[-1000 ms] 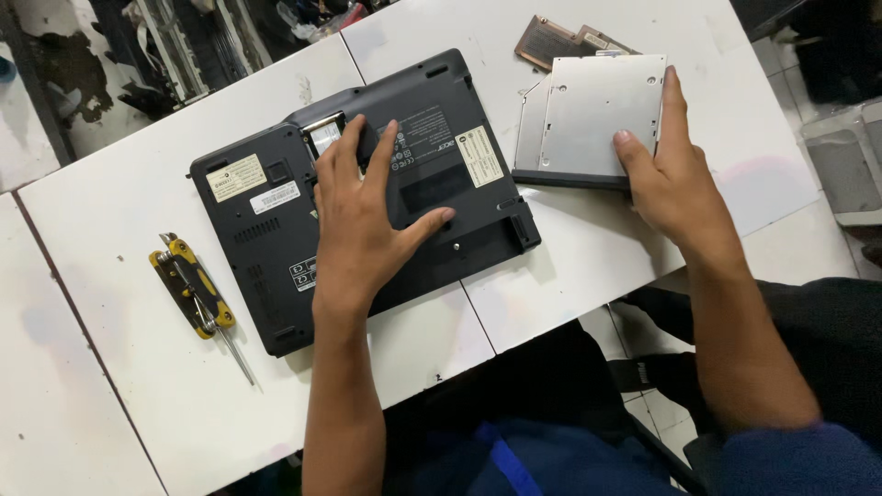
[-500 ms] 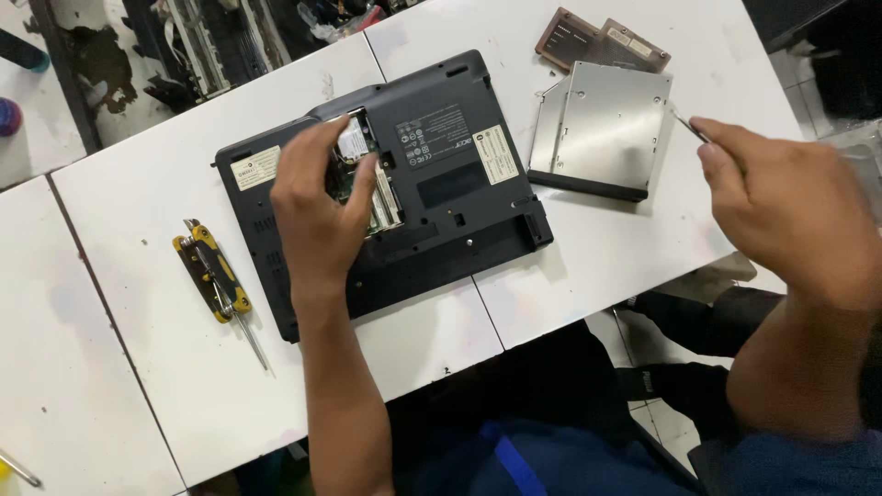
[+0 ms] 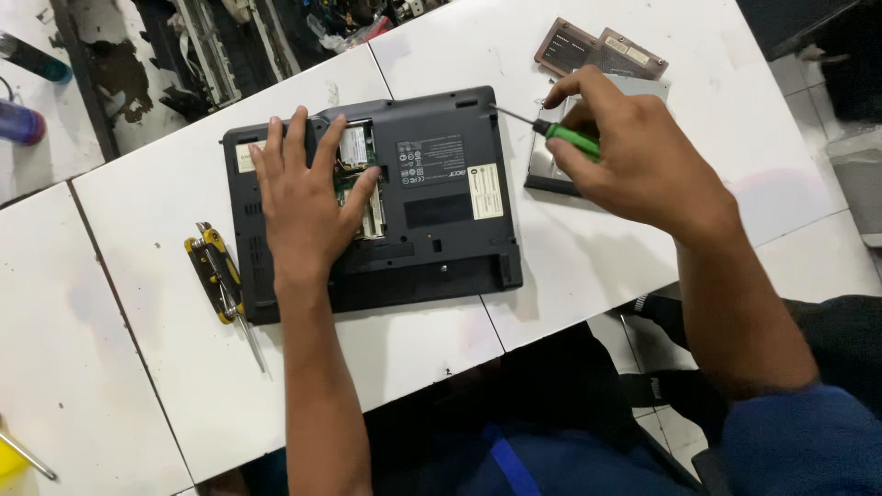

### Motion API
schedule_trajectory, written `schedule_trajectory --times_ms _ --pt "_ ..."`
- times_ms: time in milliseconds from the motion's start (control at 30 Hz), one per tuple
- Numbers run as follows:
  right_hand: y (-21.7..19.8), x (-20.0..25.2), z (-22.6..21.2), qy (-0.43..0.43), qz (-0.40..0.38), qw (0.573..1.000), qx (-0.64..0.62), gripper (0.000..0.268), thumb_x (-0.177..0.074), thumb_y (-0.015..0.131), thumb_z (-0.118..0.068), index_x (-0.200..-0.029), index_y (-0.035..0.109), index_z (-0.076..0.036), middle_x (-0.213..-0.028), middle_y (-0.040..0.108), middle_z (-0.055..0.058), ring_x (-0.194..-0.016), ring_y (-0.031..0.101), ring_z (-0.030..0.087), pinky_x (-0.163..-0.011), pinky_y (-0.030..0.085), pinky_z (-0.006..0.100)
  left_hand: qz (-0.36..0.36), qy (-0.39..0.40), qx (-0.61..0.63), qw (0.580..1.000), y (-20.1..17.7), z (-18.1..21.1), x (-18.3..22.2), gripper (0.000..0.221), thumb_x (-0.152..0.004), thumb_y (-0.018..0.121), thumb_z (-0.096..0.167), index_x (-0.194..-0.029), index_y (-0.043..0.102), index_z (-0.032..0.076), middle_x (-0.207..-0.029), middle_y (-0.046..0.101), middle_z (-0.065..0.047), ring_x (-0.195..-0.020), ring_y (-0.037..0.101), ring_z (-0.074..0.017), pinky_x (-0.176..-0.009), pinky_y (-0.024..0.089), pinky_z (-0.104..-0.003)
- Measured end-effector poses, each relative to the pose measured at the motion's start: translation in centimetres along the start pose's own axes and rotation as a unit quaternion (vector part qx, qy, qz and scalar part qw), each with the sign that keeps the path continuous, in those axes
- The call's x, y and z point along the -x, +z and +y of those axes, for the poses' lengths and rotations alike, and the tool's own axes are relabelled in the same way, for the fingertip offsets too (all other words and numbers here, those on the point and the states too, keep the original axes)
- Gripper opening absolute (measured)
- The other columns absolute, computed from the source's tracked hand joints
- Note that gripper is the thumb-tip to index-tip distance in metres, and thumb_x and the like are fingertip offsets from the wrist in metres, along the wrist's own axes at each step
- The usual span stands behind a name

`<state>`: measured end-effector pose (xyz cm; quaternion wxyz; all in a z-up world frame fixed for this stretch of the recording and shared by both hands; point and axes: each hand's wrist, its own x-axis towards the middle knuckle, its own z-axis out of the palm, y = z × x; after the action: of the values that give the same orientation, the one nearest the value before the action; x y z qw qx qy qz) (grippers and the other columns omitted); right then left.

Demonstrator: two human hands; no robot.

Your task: The person removes the bottom cover of a laptop using a screwdriver. They unscrew multiple fasteners, lift off the cover, and set it aside, exposing the internal components.

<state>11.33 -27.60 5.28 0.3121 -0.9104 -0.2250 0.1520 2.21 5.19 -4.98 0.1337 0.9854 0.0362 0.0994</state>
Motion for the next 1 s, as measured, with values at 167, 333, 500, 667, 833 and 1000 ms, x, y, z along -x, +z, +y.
schedule_trajectory --times_ms 167,333,500,667,833,1000 --pt "1.2 -0.3 1.6 -0.101 0.063 0.993 -0.004 0.017 -0.098 0.079 -0.01 -0.115 0.075 -0.009 -0.101 0.082 0.008 -0.095 0.077 0.021 -0.085 0.057 0.034 0.001 0.018 0.026 1.0 -0.4 -0.5 -0.2 0.062 -0.109 0.068 0.052 -0.159 0.058 0.016 -0.169 0.041 -0.019 -0.158 0.027 -0.0437 -0.127 0.018 -0.07" --pt "0.3 -0.3 1.1 -0.145 0.053 0.988 0.001 0.017 -0.097 0.073 -0.006 -0.113 0.081 -0.006 -0.103 0.082 0.009 -0.092 0.077 0.023 -0.081 0.057 0.035 0.039 0.041 0.11 0.992 -0.2 0.3 0.0 0.046 -0.107 0.08 0.027 -0.147 0.068 0.006 -0.159 0.055 -0.022 -0.155 0.035 -0.0479 -0.126 0.027 -0.069" --pt "0.4 -2.6 0.3 -0.234 -0.035 0.967 -0.091 0.02 -0.1 0.079 -0.015 -0.114 0.073 -0.002 -0.094 0.079 0.011 -0.08 0.072 0.019 -0.066 0.052 0.03 0.078 0.17 0.383 0.905 -0.7 7.3 -1.3 0.028 -0.102 0.083 0.003 -0.128 0.074 0.001 -0.117 0.081 -0.019 -0.103 0.082 -0.0258 -0.089 0.069 -0.033" --pt "0.9 -5.8 1.0 -0.283 -0.038 0.947 -0.145 0.014 -0.101 0.081 -0.009 -0.113 0.076 -0.002 -0.103 0.078 0.01 -0.091 0.073 0.019 -0.076 0.055 0.03 0.017 0.078 0.47 0.879 -0.8 7.7 -3.8 0.014 -0.103 0.078 0.008 -0.113 0.079 -0.003 -0.089 0.079 -0.014 -0.066 0.074 -0.0169 -0.06 0.065 -0.025" --pt "2.7 -7.9 2.8 -0.281 0.023 0.943 -0.178 0.018 -0.101 0.084 -0.003 -0.116 0.074 -0.001 -0.111 0.077 0.013 -0.103 0.074 0.023 -0.088 0.057 0.032 0.008 -0.013 0.524 0.851 0.7 7.4 -5.0 0.016 -0.105 0.077 0.012 -0.106 0.078 -0.003 -0.079 0.073 -0.012 -0.056 0.068 -0.0166 -0.052 0.056 -0.024" --pt "3.2 -7.8 3.5 -0.315 0.014 0.93 -0.192 0.024 -0.101 0.087 -0.002 -0.119 0.074 0.006 -0.111 0.078 0.018 -0.099 0.076 0.025 -0.079 0.058 0.03 -0.02 -0.023 0.51 0.86 -1.0 7.9 -4.3 0.016 -0.108 0.071 0.007 -0.106 0.077 -0.008 -0.079 0.071 -0.013 -0.06 0.069 -0.0188 -0.054 0.061 -0.026"
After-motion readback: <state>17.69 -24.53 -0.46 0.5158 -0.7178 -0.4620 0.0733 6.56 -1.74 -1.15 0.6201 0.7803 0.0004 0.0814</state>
